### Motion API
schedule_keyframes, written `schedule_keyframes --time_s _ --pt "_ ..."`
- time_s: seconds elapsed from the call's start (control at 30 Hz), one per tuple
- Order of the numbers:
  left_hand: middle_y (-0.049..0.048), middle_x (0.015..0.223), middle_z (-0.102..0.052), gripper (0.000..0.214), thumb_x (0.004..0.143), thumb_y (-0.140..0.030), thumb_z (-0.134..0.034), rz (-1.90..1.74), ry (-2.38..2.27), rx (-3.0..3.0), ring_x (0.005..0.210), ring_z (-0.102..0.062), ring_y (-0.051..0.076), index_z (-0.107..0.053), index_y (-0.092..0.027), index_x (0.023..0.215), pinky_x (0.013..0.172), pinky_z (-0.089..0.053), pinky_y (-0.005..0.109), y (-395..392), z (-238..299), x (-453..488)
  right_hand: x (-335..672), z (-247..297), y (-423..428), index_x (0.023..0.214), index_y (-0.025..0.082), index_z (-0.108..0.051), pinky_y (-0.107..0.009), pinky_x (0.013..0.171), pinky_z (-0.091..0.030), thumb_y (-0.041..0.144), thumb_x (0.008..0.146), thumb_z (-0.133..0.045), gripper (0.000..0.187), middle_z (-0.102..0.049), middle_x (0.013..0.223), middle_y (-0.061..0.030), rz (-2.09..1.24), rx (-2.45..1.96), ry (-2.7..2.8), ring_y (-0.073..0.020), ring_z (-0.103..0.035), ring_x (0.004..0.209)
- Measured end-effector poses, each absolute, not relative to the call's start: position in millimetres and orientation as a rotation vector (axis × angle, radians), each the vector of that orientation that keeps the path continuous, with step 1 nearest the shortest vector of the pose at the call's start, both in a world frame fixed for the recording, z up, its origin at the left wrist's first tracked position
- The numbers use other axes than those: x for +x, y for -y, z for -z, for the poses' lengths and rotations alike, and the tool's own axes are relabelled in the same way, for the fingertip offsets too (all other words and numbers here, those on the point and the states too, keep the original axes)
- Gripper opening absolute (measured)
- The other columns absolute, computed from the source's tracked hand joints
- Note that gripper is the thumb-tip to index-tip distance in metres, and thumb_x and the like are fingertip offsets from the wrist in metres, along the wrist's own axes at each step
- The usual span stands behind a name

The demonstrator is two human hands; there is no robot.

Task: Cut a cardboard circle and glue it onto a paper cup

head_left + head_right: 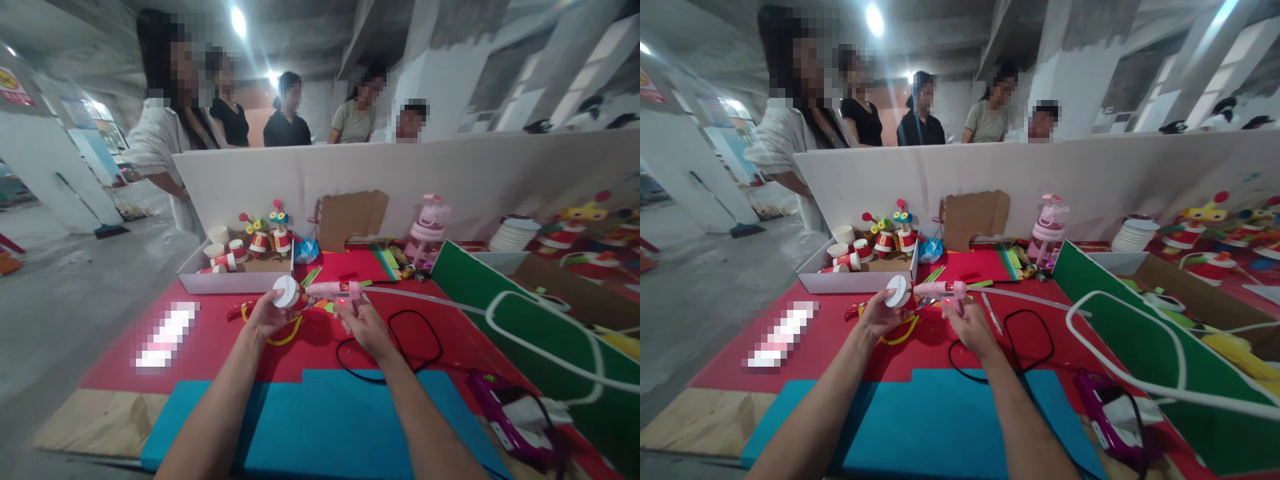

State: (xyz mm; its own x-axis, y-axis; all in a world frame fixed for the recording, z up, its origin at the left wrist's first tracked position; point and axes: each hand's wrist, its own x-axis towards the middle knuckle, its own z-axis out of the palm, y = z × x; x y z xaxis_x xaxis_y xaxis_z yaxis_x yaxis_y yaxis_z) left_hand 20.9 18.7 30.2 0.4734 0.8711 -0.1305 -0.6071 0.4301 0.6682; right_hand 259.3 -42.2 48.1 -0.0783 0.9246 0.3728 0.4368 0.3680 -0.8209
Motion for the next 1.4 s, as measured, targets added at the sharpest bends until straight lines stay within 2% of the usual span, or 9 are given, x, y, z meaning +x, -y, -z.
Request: schedule_keyframes --time_s 0.27,0.43,0.5,0.67,0.83,0.97,1.1,1.23,1.4 --pt "0.0040 0.078 -0.073 0.035 0.075 -0.019 -0.062 -1.007 -0.526 0.493 0.070 -0.069 0.019 -0.062 -0.015 0.110 0.076 -0.055 0.036 -17.4 -32.5 21.4 257.3 -47.9 42.4 0.074 0.019 -0.061 -0.025 0.045 -0.031 0.054 0.089 -0.048 0.040 -0.050 0.050 0.0021 -0.677 -1.222 1.678 -0.0133 -0.045 0.045" --pt "0.0012 0.072 -0.071 0.026 0.075 -0.020 -0.064 -0.979 -0.523 0.474 0.042 -0.053 0.008 -0.065 -0.015 0.101 0.078 -0.055 0.036 -19.3 -31.0 19.9 253.4 -54.7 46.6 0.078 0.019 -0.058 -0.025 0.045 -0.031 0.048 0.090 -0.049 0.032 -0.050 0.050 0.0031 -0.653 -1.204 1.702 -0.0131 -0.045 0.045" --pt "0.0000 0.069 -0.070 0.024 0.075 -0.021 -0.065 -0.977 -0.527 0.479 0.037 -0.048 0.005 -0.065 -0.015 0.099 0.077 -0.056 0.035 -18.9 -31.7 20.9 250.9 -58.6 48.9 0.079 0.019 -0.057 -0.025 0.047 -0.033 0.045 0.089 -0.050 0.028 -0.052 0.053 0.0027 -0.616 -1.177 1.709 -0.0130 -0.046 0.048" --pt "0.0028 0.072 -0.070 0.021 0.074 -0.018 -0.064 -1.052 -0.560 0.454 0.053 -0.063 0.014 -0.063 -0.014 0.095 0.074 -0.058 0.036 -17.4 -34.5 26.8 249.2 -57.1 48.7 0.080 0.020 -0.058 -0.024 0.049 -0.035 0.045 0.088 -0.053 0.026 -0.052 0.054 0.0031 -0.639 -1.067 1.720 -0.0127 -0.047 0.050" --pt "0.0043 0.080 -0.072 0.025 0.075 -0.014 -0.060 -1.156 -0.575 0.404 0.068 -0.068 0.018 -0.062 -0.016 0.100 0.074 -0.059 0.037 -22.9 -31.7 24.9 256.9 -42.5 35.3 0.075 0.019 -0.059 -0.022 0.040 -0.029 0.054 0.088 -0.052 0.037 -0.045 0.044 0.0056 -0.857 -1.116 1.474 -0.0100 -0.041 0.039" --pt "0.0054 0.080 -0.072 0.024 0.076 -0.016 -0.059 -1.173 -0.603 0.402 0.071 -0.069 0.021 -0.062 -0.016 0.100 0.070 -0.059 0.037 -29.3 -28.6 20.7 274.2 -28.4 11.9 0.095 0.019 -0.055 -0.019 0.036 -0.032 0.051 0.079 -0.064 0.036 -0.065 0.071 0.0023 -0.922 -1.083 1.137 -0.0057 -0.040 0.037" --pt "0.0039 0.079 -0.072 0.025 0.075 -0.015 -0.060 -1.180 -0.586 0.417 0.070 -0.069 0.020 -0.062 -0.017 0.100 0.071 -0.059 0.038 -29.9 -27.5 19.9 295.2 -15.3 -9.5 0.095 0.018 -0.054 -0.020 0.037 -0.039 0.044 0.075 -0.064 0.034 -0.069 0.079 -0.0010 -0.867 -1.336 0.979 -0.0055 -0.043 0.039" --pt "0.0050 0.085 -0.073 0.030 0.074 -0.016 -0.063 -1.164 -0.572 0.435 0.075 -0.070 0.021 -0.061 -0.017 0.104 0.074 -0.059 0.040 -28.3 -27.5 20.7 312.8 -4.8 -17.4 0.087 0.016 -0.059 -0.021 0.043 -0.043 0.042 0.079 -0.058 0.027 -0.066 0.068 -0.0014 -0.793 -1.535 0.968 -0.0099 -0.052 0.045" --pt "0.0046 0.076 -0.072 0.026 0.074 -0.015 -0.063 -1.153 -0.593 0.431 0.068 -0.069 0.020 -0.062 -0.015 0.100 0.072 -0.058 0.038 -25.3 -30.9 21.9 335.5 1.6 -16.7 0.076 0.014 -0.067 -0.024 0.051 -0.042 0.046 0.084 -0.055 0.035 -0.062 0.055 -0.0045 -0.660 -1.824 1.068 -0.0177 -0.062 0.055"
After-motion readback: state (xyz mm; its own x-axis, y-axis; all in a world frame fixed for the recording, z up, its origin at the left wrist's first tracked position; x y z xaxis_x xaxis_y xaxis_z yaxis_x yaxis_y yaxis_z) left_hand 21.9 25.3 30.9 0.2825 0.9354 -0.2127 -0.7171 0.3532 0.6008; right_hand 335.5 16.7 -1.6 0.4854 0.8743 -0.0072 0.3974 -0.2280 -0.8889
